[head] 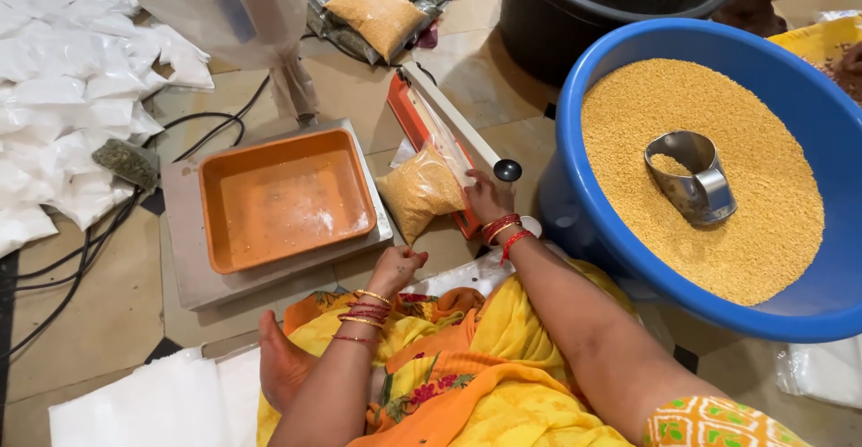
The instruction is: Measuring and packaging yellow grains into plastic bags using a scale and heat sealer.
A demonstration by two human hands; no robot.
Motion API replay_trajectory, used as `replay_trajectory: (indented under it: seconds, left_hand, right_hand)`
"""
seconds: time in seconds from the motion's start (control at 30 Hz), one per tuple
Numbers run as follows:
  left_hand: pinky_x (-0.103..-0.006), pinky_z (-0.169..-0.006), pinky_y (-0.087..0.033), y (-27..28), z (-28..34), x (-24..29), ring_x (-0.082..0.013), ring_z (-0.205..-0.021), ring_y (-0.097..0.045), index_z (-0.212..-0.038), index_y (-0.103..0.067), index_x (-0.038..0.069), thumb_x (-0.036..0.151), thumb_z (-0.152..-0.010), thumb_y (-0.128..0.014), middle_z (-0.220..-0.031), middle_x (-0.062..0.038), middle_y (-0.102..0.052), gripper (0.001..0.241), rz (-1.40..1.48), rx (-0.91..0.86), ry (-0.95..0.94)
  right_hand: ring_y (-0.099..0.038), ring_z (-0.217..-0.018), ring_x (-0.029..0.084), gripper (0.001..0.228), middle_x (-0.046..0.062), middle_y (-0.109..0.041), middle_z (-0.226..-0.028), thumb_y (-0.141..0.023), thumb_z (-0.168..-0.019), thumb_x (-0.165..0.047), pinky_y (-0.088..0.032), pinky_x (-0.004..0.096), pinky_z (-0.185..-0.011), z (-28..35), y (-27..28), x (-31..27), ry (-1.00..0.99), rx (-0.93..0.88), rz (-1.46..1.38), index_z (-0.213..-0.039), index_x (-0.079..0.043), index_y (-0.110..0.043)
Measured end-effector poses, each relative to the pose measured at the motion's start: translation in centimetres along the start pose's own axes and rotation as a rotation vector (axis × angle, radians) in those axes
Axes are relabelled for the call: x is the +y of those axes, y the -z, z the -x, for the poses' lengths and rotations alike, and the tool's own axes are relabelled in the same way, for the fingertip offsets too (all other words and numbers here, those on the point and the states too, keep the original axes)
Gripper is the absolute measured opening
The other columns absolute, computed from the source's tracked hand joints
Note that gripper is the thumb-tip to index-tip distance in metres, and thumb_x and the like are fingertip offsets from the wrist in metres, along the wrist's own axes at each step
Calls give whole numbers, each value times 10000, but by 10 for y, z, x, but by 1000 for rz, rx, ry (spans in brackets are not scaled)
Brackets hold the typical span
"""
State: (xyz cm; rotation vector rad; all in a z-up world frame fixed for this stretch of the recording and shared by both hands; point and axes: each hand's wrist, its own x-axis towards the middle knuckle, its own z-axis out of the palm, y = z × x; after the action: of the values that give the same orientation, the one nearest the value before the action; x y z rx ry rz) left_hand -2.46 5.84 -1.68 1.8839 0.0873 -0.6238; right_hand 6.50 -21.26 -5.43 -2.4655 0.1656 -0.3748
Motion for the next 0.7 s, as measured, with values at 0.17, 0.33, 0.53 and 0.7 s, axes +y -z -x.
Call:
replay_trajectory:
  seconds: [0.17, 0.33, 0.53, 0.7]
  left_hand:
    - [-351, -691, -519, 1, 3, -1, -184, -679, -633, -841, -703, 2, 377, -875, -745, -763, -103, -715, 378, -35, -1, 8]
    - [-354, -675, -520, -4, -6, -13, -174, -673, -628, -853, -711, 11, 366, -853, -752, -749, -77, -712, 357, -30, 32, -25]
    - [-357, -645, -497, -2, -20, -39, -178, -645, -587, -834, -722, 5, 437, -842, -740, -684, -94, -667, 432, -129, 68, -133]
    - [-363, -665, -500, 1, -20, -42, -181, -678, -595, -827, -724, -17, 427, -848, -738, -714, -110, -692, 445, -111, 30, -103]
  right_hand:
    - [-669, -905, 345, 214, 104, -703, -1030, -646, -863, -187, -350, 617, -974, 27, 49, -78, 97, -56, 224, -1016, -221, -791]
    - [-632, -1056, 321, 157, 93, -715, -1008, -691, -841, -261, -452, 531, -928, 45, 45, -96, 40, -130, 236, -928, -213, -812]
    - [-591, -773, 268, 552, 122, -677, -895, -603, -969, -581, -496, 389, -665, 38, -32, -60, -984, -438, -965, -1126, -54, -649]
    - [-550, -560, 187, 649, 69, -591, -719, -533, -966, -695, -463, 316, -519, 17, -56, -47, -1184, -321, -1181, -935, -47, -541]
